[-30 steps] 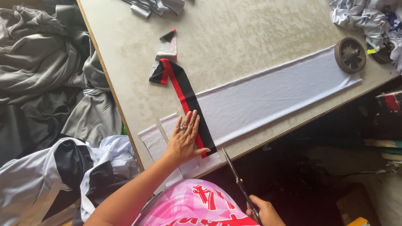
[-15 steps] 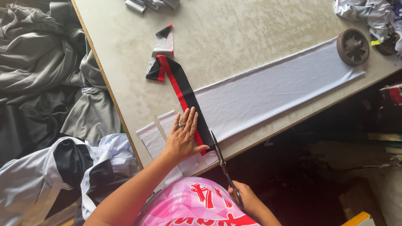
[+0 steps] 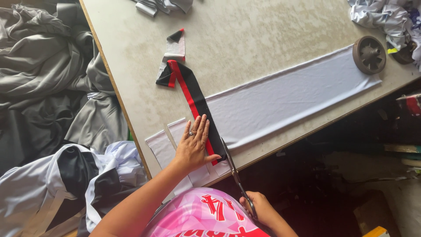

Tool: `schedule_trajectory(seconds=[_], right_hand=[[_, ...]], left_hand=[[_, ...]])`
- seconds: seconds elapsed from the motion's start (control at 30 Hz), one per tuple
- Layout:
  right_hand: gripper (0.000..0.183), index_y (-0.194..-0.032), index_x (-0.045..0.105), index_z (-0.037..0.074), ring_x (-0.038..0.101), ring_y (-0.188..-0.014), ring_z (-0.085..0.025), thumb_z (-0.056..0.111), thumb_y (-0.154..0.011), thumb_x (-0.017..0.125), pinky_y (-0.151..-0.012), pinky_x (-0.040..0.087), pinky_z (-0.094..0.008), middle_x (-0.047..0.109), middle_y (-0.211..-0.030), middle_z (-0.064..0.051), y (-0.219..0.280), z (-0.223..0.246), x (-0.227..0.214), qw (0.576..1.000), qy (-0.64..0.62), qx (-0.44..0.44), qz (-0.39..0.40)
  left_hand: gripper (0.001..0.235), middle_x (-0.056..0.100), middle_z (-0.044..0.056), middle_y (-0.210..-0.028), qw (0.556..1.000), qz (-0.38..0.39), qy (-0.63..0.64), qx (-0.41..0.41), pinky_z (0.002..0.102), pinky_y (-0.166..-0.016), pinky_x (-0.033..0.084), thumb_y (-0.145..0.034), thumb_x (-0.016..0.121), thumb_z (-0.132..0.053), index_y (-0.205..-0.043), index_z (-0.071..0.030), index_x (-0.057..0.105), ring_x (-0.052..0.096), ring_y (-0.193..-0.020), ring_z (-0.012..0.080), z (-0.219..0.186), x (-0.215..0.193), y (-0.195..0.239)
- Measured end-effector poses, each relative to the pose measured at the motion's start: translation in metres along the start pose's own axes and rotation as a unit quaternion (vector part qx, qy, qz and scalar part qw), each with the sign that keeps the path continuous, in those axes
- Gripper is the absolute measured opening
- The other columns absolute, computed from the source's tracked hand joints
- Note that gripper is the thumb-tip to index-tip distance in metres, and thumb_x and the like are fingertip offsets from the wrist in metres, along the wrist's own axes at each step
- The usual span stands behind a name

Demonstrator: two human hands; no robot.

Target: Cutting strips of fabric using large scissors on a work table in a production environment.

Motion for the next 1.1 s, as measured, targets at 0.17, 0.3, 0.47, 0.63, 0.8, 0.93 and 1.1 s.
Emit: schedule_trajectory(seconds=[0.17, 0.3, 0.47, 0.63, 0.8, 0.93, 1.1], right_hand=[[0.030, -0.074, 0.058, 0.010, 0.051, -0.051, -0.014, 0.031, -0.093, 0.051, -0.050, 0.038, -0.026, 0.050, -0.062, -0.005, -0.006, 0.052, -0.002, 0.996, -0.047, 0.077, 0.002], [0.030, -0.079, 0.065, 0.008, 0.044, -0.056, -0.011, 0.018, -0.094, 0.042, -0.048, 0.042, -0.026, 0.051, -0.062, -0.002, -0.011, 0.053, -0.001, 0.997, -0.038, 0.060, -0.021], [0.050, -0.065, 0.049, 0.010, 0.050, -0.035, -0.014, 0.041, -0.095, 0.074, -0.039, 0.042, -0.026, 0.046, -0.047, -0.002, -0.007, 0.058, -0.001, 0.999, 0.028, 0.004, -0.044], [0.027, -0.072, 0.062, 0.008, 0.049, -0.050, -0.011, 0.016, -0.098, 0.063, -0.043, 0.051, -0.025, 0.051, -0.062, -0.002, -0.015, 0.082, -0.003, 0.998, 0.020, 0.053, -0.009], [0.029, -0.070, 0.053, 0.012, 0.044, -0.058, -0.012, 0.019, -0.099, 0.056, -0.048, 0.047, -0.026, 0.048, -0.066, -0.001, -0.030, 0.100, -0.004, 0.999, 0.003, 0.034, 0.004], [0.025, -0.074, 0.052, 0.012, 0.045, -0.055, -0.011, 0.018, -0.098, 0.048, -0.048, 0.048, -0.027, 0.050, -0.064, 0.000, -0.035, 0.088, -0.005, 0.999, 0.046, 0.007, -0.018], [0.057, -0.063, 0.045, 0.011, 0.055, -0.036, -0.016, 0.051, -0.094, 0.069, -0.040, 0.046, -0.028, 0.048, -0.049, -0.002, -0.032, 0.096, -0.006, 0.997, 0.070, -0.024, -0.033]], left_hand=[[0.127, 0.014, 0.018, -0.172, 1.000, 0.000, -0.005, -0.005, 0.051, -0.131, 0.005, -0.081, 0.038, -0.094, -0.162, 0.002, 0.019, 0.012, -0.160, 0.0308, -0.001, 0.002, 0.001], [0.128, 0.012, 0.018, -0.172, 1.000, 0.005, -0.006, -0.006, 0.050, -0.131, 0.003, -0.081, 0.037, -0.095, -0.162, 0.002, 0.018, 0.009, -0.161, 0.0310, -0.001, 0.006, 0.000], [0.127, 0.014, 0.019, -0.172, 1.000, 0.001, 0.002, -0.003, 0.051, -0.131, 0.004, -0.082, 0.039, -0.094, -0.162, 0.002, 0.018, 0.011, -0.161, 0.0316, 0.000, 0.003, 0.002], [0.128, 0.015, 0.019, -0.172, 1.000, -0.012, 0.015, -0.004, 0.051, -0.131, 0.005, -0.081, 0.042, -0.093, -0.162, 0.002, 0.019, 0.012, -0.160, 0.0321, 0.001, 0.003, 0.001], [0.131, 0.014, 0.019, -0.172, 0.999, -0.020, 0.028, -0.002, 0.052, -0.131, 0.006, -0.080, 0.049, -0.093, -0.163, 0.001, 0.013, 0.012, -0.160, 0.0330, 0.001, 0.004, 0.002], [0.131, 0.015, 0.020, -0.172, 1.000, -0.018, 0.017, -0.001, 0.052, -0.131, 0.007, -0.080, 0.049, -0.093, -0.163, 0.002, 0.015, 0.013, -0.160, 0.0333, 0.001, 0.003, 0.001], [0.137, 0.010, 0.017, -0.173, 0.999, -0.020, 0.047, -0.004, 0.050, -0.131, 0.003, -0.075, 0.039, -0.099, -0.164, 0.000, 0.010, 0.006, -0.161, 0.0307, 0.006, 0.009, -0.004]])
Point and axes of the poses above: each hand's wrist, its own y-axis away from the middle knuckle, its own x-axis out of the palm, z = x × y, the point moved 5 cm from there along -y, towards the middle knuckle
